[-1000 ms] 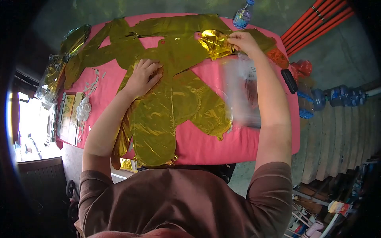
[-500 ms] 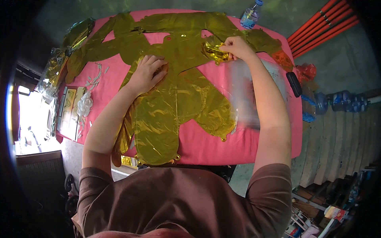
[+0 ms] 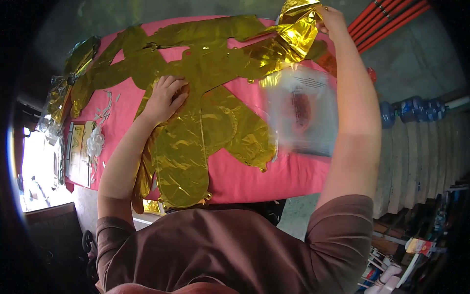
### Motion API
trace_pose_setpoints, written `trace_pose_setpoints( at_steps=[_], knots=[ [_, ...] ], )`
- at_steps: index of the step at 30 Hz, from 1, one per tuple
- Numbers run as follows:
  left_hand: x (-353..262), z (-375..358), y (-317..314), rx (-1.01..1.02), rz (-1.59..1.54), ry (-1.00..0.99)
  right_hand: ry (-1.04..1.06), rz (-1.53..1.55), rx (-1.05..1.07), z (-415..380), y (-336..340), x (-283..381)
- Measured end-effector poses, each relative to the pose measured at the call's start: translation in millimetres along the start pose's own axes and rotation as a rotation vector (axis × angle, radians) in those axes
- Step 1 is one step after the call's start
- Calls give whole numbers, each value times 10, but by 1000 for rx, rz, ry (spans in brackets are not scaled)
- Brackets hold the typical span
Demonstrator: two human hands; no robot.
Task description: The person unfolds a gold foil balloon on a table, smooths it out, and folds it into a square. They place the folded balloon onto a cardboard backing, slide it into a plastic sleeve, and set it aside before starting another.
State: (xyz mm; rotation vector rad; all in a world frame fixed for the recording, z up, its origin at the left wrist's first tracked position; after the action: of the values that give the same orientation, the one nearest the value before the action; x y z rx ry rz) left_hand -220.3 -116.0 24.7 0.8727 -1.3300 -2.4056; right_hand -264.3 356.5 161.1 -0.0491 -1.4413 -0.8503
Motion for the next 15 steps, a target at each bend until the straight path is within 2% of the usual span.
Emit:
trace_pose_setpoints(
  at_steps=[2, 3, 5, 6, 8, 9, 11, 12, 14, 15],
  knots=[
    [7, -3, -6, 3, -5, -4, 3, 121, 7, 390, 276, -107],
    [18, -1, -10, 7, -4, 3, 30, 194, -106, 301, 468, 118],
    [24, 4, -18, 5, -6, 8, 102, 164, -170, 331, 697, 272],
    [33, -1, -18, 8, -4, 16, 221, 133, -197, 325, 786, 372],
    [27, 6, -5, -2, -5, 9, 313, 27, -172, 462, 1004, 649],
    [19, -2, -4, -7, -9, 0, 384, 68, -139, 485, 1068, 823],
    [10, -2, -7, 0, -8, -4, 531, 7, -174, 356, 1157, 1243],
    [12, -5, -4, 9, -3, -8, 658, -172, -486, 216, 1202, 1535],
    [21, -3, -5, 2, -5, -14, 669, 119, -288, -462, 869, 2105],
    [27, -10, -11, -1, -8, -19, 735, 151, -270, -470, 897, 2241]
  ],
)
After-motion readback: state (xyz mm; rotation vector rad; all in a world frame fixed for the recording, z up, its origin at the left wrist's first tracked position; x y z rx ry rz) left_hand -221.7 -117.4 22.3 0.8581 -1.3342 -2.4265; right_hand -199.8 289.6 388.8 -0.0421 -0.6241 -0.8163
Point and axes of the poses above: each hand's wrist, its own z-axis towards the middle knuckle, its own y-axis out of the back of the hand, x = y × z, the point moved 7 cm from there along z, towards the middle knuckle, and after that the axes turned 5 degrees about -z, right-handed, at the moved point
